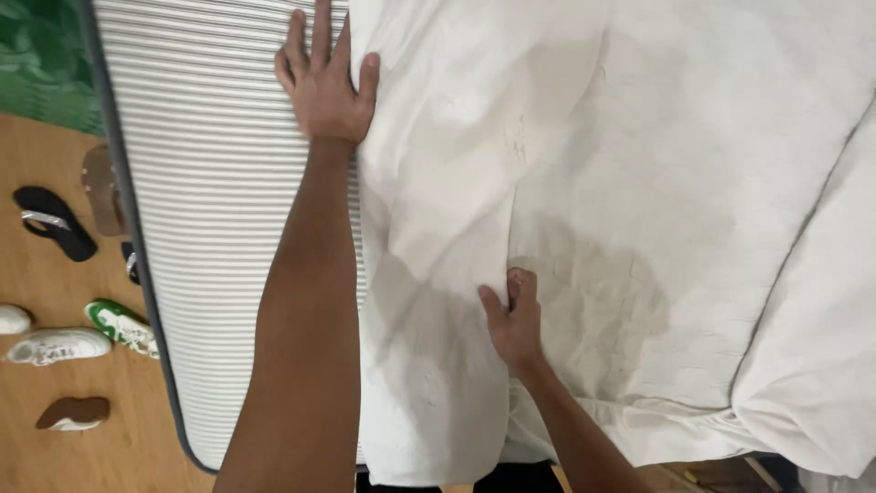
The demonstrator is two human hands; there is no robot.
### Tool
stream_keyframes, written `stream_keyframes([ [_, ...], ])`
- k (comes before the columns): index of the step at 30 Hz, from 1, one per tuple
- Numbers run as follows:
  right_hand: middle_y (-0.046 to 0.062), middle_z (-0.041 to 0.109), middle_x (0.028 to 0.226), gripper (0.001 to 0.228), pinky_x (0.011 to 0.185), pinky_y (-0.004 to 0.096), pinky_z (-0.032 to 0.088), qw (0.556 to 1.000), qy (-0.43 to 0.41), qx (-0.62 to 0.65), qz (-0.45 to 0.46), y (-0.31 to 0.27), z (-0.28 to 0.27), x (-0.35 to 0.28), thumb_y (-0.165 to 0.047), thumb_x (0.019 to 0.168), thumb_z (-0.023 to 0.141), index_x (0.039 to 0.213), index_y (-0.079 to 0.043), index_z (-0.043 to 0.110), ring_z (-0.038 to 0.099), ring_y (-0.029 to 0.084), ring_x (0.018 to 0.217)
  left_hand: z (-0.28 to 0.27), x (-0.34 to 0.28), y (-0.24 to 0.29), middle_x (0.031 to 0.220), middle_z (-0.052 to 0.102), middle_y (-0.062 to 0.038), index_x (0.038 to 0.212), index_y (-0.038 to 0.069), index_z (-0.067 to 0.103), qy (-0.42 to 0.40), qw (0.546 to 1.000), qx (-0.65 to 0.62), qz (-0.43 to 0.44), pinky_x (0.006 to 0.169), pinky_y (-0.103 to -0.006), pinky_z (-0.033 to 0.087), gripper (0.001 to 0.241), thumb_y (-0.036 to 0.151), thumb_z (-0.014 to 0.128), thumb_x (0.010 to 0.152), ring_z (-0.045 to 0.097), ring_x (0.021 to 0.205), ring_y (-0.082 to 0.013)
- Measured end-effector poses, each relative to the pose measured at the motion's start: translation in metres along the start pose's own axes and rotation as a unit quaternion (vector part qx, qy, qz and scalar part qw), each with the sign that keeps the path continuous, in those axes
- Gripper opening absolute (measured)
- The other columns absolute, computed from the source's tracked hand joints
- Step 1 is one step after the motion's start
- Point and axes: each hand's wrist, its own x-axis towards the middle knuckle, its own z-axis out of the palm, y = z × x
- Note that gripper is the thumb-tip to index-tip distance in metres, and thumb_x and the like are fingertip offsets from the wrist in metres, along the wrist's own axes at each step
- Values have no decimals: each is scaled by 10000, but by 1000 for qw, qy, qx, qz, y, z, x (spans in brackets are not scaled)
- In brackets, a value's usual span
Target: The person folds a light purple pillowcase and places it in a drawer. They then remove a white fitted sheet from the bed, shake it out, fold it into a compact bundle, and store it in the same drawer. Finally, they retrieve a white pillowcase from the drawer and unfold it on the bed.
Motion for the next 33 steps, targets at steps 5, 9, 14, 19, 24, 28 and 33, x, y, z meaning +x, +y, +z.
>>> stream_keyframes([
  [5,125,659,1046,387,673,282,490,987,63,106,-99,67,-29,-24,-138,1030,623,1325,-34,395,592,136,792,-20,-43,18,1705,305,-124,1640,78,339,-23,988,-142,-50,1270,-630,111,779,612,490,1092,217,1584,-400],
  [9,168,625,1224,399,753,318,528,985,81,-3,-149,45,-57,-39,-145,1071,581,1416,-29,420,636,200,829,-63,-158,56,1676,327,-257,1627,5,246,15,969,-245,-29,1294,-579,273,892,628,562,1072,326,1562,-418],
  [14,270,455,1413,530,979,488,474,930,21,-309,-196,54,-63,-52,-165,979,605,1493,-77,510,547,367,1150,-99,-334,99,1396,491,-387,1567,-7,346,-28,975,-108,-194,1057,-651,406,923,562,679,921,513,1266,-507],
  [19,195,380,1506,527,1081,586,374,886,-11,-387,-255,78,-55,-85,-208,960,631,1473,-134,540,463,390,1339,-131,-443,119,1300,567,-323,1512,-23,381,-70,953,-101,-278,978,-608,466,918,542,718,873,563,1188,-466],
  [24,183,434,1473,563,1067,643,312,856,-20,-449,-258,74,-50,-121,-179,858,661,1407,-114,553,453,399,1346,-163,-467,127,1278,624,-261,1470,11,417,-169,888,-118,-412,923,-516,524,949,485,823,755,641,1114,-419],
  [28,154,521,1447,515,1140,528,398,907,-131,-309,-254,99,-52,-142,-167,939,622,1441,-123,520,521,367,1339,-179,-474,130,1166,741,-227,1396,23,516,-210,786,-322,-485,915,-419,584,765,260,837,743,742,1051,-347],
  [33,174,464,1535,684,1142,479,414,948,-306,-26,-85,73,-89,-144,-350,969,624,1555,-116,360,475,362,1392,-226,-438,202,1236,699,-231,1386,-23,532,-209,793,-504,-269,972,-410,570,595,62,755,841,705,1125,-320],
])
